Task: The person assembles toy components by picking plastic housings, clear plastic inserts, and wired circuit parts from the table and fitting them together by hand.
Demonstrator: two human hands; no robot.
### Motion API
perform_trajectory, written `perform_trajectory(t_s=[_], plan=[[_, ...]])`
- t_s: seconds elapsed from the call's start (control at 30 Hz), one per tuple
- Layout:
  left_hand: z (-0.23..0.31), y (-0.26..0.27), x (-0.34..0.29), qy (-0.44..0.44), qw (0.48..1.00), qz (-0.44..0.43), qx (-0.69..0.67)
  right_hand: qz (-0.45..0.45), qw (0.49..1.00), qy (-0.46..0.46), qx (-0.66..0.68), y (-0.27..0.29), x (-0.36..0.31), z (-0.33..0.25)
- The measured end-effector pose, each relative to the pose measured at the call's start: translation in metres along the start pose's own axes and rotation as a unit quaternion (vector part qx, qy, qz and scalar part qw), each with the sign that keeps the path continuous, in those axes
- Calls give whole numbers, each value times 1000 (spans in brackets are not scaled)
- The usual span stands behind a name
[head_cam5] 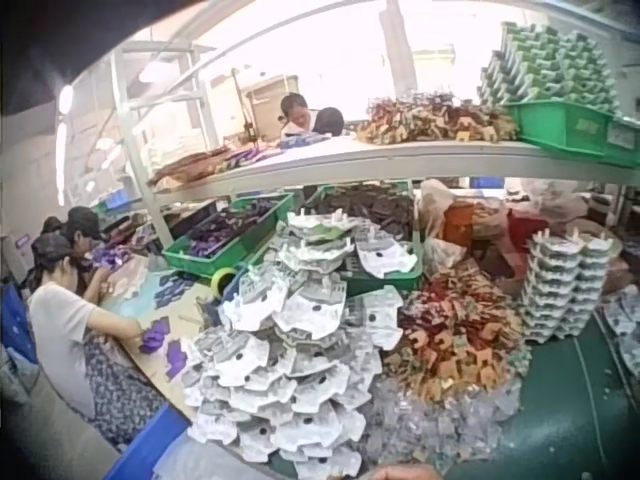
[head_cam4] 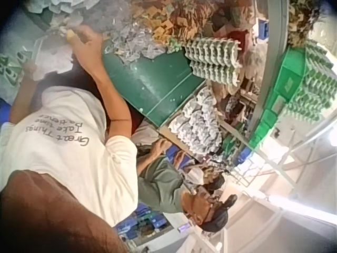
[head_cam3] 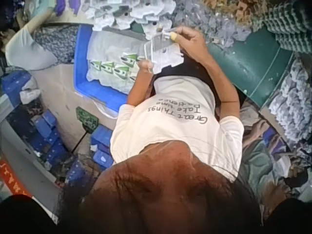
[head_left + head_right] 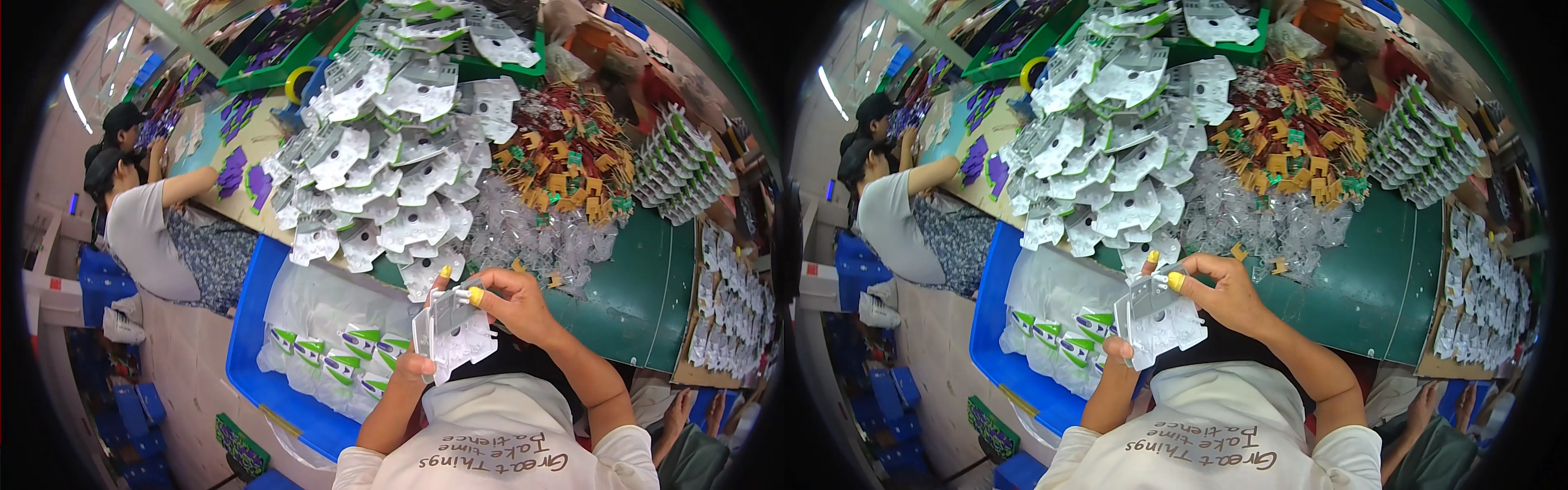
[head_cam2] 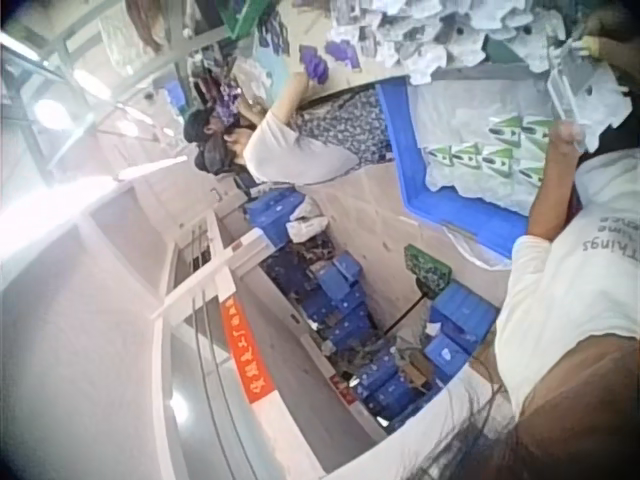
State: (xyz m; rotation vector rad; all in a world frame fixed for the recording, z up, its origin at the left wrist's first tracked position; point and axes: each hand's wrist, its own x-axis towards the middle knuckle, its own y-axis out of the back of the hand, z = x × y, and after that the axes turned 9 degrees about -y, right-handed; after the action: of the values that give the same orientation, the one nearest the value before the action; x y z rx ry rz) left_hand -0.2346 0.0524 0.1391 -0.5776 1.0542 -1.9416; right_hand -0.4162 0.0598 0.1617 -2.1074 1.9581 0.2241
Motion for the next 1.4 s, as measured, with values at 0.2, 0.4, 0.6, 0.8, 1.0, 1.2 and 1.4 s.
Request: perform_trajectory(t_s=[0.2,0.4,0.6,0.8,1.0,1.2,1.4], plan=[[-15,6,1,41,999,-23,-19,-2,1000,20,5,15,-5,6],[-18,14,-6,111,983,75,-128,233,952,151,-129,54,6,-26],[-21,10,7,110,992,49,-33,359,817,189,-409,113,92,-90],[-30,1,17,52,994,33,95,370,757,142,-519,114,124,-96],[-35,20,12,7,977,-12,212,341,738,409,-415,116,64,-83],[-43,10,21,7,967,0,256,195,720,304,-592,98,6,4],[-58,-6,54,-45,911,-12,410,178,736,156,-635,88,41,-1]])
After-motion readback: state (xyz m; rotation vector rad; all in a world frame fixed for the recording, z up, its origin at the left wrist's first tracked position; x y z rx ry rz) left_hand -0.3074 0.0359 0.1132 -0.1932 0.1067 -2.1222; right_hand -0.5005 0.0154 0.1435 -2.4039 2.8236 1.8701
